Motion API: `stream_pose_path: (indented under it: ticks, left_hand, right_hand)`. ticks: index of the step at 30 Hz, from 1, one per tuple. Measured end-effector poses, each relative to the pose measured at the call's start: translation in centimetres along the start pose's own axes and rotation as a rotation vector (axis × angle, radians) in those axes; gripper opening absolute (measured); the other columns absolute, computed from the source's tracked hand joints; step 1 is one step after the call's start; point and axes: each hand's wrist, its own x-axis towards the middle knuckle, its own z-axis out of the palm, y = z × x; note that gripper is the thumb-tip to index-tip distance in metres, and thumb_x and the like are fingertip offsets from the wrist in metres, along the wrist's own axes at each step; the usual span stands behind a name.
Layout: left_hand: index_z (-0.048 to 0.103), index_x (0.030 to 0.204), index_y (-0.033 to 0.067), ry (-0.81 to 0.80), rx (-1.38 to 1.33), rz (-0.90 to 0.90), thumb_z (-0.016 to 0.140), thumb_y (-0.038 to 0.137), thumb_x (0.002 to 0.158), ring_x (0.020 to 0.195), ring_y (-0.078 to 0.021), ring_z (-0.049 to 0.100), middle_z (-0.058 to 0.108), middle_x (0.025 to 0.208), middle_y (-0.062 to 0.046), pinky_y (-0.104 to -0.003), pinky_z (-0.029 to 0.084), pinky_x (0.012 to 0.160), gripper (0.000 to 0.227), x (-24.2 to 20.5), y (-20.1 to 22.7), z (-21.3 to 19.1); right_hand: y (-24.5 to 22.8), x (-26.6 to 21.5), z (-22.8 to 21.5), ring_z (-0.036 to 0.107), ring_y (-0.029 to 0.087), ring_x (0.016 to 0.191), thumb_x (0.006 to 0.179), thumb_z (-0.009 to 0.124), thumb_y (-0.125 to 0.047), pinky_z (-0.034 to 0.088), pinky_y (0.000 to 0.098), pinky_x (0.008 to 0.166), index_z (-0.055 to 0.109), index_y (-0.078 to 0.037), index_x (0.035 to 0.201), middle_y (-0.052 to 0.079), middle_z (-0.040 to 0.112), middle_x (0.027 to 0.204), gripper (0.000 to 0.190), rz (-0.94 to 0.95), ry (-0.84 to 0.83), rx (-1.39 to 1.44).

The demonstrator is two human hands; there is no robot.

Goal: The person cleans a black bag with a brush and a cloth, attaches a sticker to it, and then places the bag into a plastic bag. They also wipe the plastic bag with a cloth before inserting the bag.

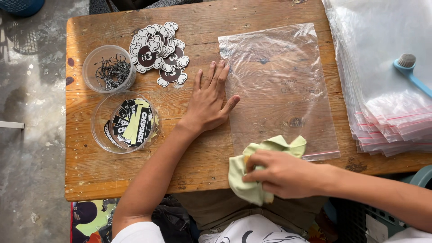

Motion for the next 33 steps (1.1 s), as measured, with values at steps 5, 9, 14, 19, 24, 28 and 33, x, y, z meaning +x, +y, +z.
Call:
stream_pose_path:
  ticks: [5, 9, 14, 19, 24, 28, 33]
  left_hand:
    - [0.005, 0.159, 0.0009, -0.074, -0.059, 0.005, 0.056, 0.065, 0.088, 0.155, -0.0417, 0.006, 0.008, 0.166, -0.029, -0.058, 0.006, 0.124, 0.108, -0.7, -0.2, -1.5]
    - [-0.007, 0.159, -0.0020, -0.152, -0.077, -0.013, 0.062, 0.074, 0.072, 0.153, -0.0487, -0.002, -0.003, 0.164, -0.035, -0.059, 0.004, 0.122, 0.134, -2.3, 0.6, -2.3]
    - [-0.009, 0.157, -0.0058, -0.177, 0.075, -0.044, 0.072, 0.071, 0.060, 0.151, -0.0538, -0.003, -0.001, 0.161, -0.040, -0.061, 0.003, 0.121, 0.148, -3.5, 0.9, -1.6]
    - [-0.005, 0.157, -0.0082, -0.230, 0.063, -0.098, 0.064, 0.081, 0.066, 0.152, -0.0519, -0.003, -0.001, 0.160, -0.040, -0.058, 0.000, 0.121, 0.145, -3.5, 1.8, -2.8]
    - [-0.008, 0.157, -0.0068, -0.225, 0.013, -0.081, 0.058, 0.093, 0.066, 0.150, -0.0544, -0.007, -0.006, 0.160, -0.041, -0.062, -0.002, 0.120, 0.151, -3.2, 2.1, -3.3]
    - [-0.016, 0.156, -0.0024, -0.258, 0.097, -0.054, 0.057, 0.093, 0.075, 0.148, -0.0526, -0.017, -0.016, 0.160, -0.037, -0.060, -0.011, 0.119, 0.145, -3.1, 1.7, -2.7]
    - [-0.008, 0.159, 0.0023, -0.204, 0.061, 0.002, 0.064, 0.089, 0.074, 0.150, -0.0510, -0.009, -0.004, 0.162, -0.036, -0.059, -0.006, 0.120, 0.142, -3.1, 1.3, -3.1]
  right_hand:
    - [2.2, 0.9, -4.8, 0.066, 0.042, 0.095, 0.080, 0.063, -0.008, 0.054, 0.0510, 0.081, 0.070, -0.002, 0.116, 0.020, 0.063, 0.110, 0.036, 0.162, 0.257, -0.022]
    - [4.0, 2.9, -6.3, 0.068, 0.029, 0.099, 0.090, 0.064, -0.013, 0.055, 0.0421, 0.083, 0.060, -0.014, 0.141, 0.009, 0.056, 0.122, 0.052, 0.228, 0.471, -0.306]
    - [8.7, 5.3, -3.1, 0.062, 0.031, 0.091, 0.086, 0.069, -0.025, 0.054, 0.0424, 0.076, 0.062, -0.019, 0.136, 0.011, 0.056, 0.116, 0.051, 0.034, 0.354, -0.526]
    - [13.1, 8.1, -3.5, 0.054, 0.030, 0.090, 0.087, 0.065, -0.028, 0.049, 0.0420, 0.071, 0.067, -0.018, 0.131, 0.011, 0.055, 0.108, 0.045, -0.063, 0.298, -0.743]
    - [18.9, 12.1, -5.7, 0.052, 0.029, 0.101, 0.094, 0.066, -0.037, 0.050, 0.0397, 0.075, 0.069, -0.016, 0.130, 0.009, 0.053, 0.107, 0.041, 0.109, 0.368, -0.844]
    - [20.1, 14.5, -9.1, 0.056, 0.030, 0.096, 0.102, 0.063, -0.025, 0.055, 0.0420, 0.067, 0.071, -0.017, 0.123, 0.016, 0.061, 0.109, 0.024, 0.204, 0.424, -0.955]
    - [21.6, 13.8, -11.6, 0.059, 0.033, 0.082, 0.104, 0.058, -0.011, 0.060, 0.0373, 0.054, 0.070, -0.002, 0.114, 0.021, 0.067, 0.123, 0.019, 0.557, 0.416, -0.896]
